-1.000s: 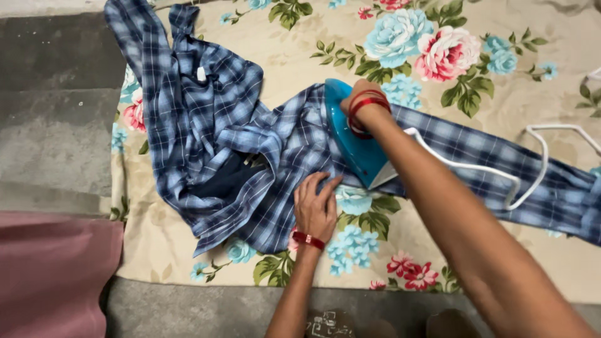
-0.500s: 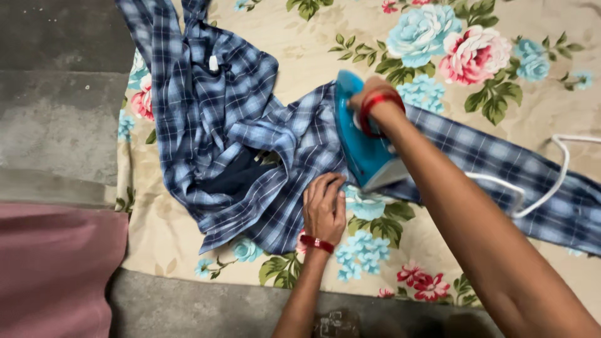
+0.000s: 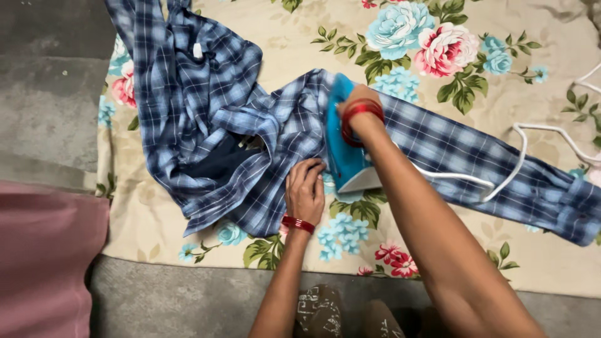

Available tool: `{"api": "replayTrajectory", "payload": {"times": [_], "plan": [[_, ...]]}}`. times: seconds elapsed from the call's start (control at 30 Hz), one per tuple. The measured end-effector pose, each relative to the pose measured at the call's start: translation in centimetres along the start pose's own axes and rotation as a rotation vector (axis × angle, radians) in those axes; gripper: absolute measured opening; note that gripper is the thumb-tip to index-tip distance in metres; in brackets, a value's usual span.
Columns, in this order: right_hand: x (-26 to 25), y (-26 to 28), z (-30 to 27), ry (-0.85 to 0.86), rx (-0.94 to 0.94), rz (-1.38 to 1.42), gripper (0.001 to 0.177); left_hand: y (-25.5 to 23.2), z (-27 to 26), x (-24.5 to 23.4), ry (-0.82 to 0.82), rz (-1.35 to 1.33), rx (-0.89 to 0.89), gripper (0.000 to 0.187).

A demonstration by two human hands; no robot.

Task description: The person irons a blue and white checkered shirt laid out on a floral-patterned cloth. They smooth the fabric with their hands and use a blue iron to press the sleeves and body of the shirt.

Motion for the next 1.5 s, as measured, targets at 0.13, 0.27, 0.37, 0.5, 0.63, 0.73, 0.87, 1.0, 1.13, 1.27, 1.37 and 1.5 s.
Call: {"api": "replayTrajectory", "payload": {"times": [0.13,0.27,0.37,0.5,0.63,0.73,0.87,1.0,1.13,1.27,1.37,1.5], "plan": [[-0.6,-0.7,-1.6,-0.046,-0.02,-0.017,0.039,0.4,0.1,0.0,-0.017,0.021,0.04,0.025],[-1.9,-2.1,-4.6,-0.018,-0.021,0.038,0.036,0.7,0.3,0.2,-0.005,0.029,0.049,0.028],[-2.9,-2.3,-5.3,0.007,-0.089,-0.012,0.032,0.8,-0.2,0.2,-0.007,0.038,0.062,0.027],[-3.7,-4.2,-7.6,0.039,-0.174,-0.088,0.037,0.9,0.0,0.3,-0.006,0.037,0.07,0.027],[-5.3,-6.6,-8.4,0.05,-0.167,-0.118,0.039,1.0,-0.3,0.3,-0.007,0.047,0.063,0.028],[-6.3,-8.4,-9.0,0.058,-0.132,-0.14,0.042,1.3,-0.4,0.5,-0.023,0.044,0.089,0.027],[-7.7,-10.7,-9.8,0.03,-0.081,-0.166,0.045,1.3,-0.3,0.6,-0.022,0.054,0.088,0.026],[-8.9,-13.5,-10.1,0.035,0.01,-0.177,0.048,1.3,-0.4,0.6,-0.01,0.058,0.072,0.025],[-10.0,-16.8,-10.4,0.026,0.035,-0.194,0.052,1.5,-0.4,0.8,-0.02,0.051,0.057,0.025],[-10.9,-19.9,-10.6,0.034,0.106,-0.212,0.055,2.1,0.2,1.4,-0.002,0.041,-0.057,0.024],[-11.6,-22.5,-10.7,0.053,0.139,-0.254,0.058,2.1,1.6,2.9,0.03,0.084,-0.061,0.02],[-12.1,-25.2,-11.0,0.02,0.168,-0.267,0.057,-0.1,3.3,7.0,0.12,-0.001,0.062,0.028]]}}
Point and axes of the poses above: each hand's wrist, its own z-axis towards the middle knuckle, its own x-axis out of the palm, y = z × x, the point moved 2 cm from there along z, towards the middle knuckle, and after that the axes turned 7 degrees about -y, right-handed, at the moved point
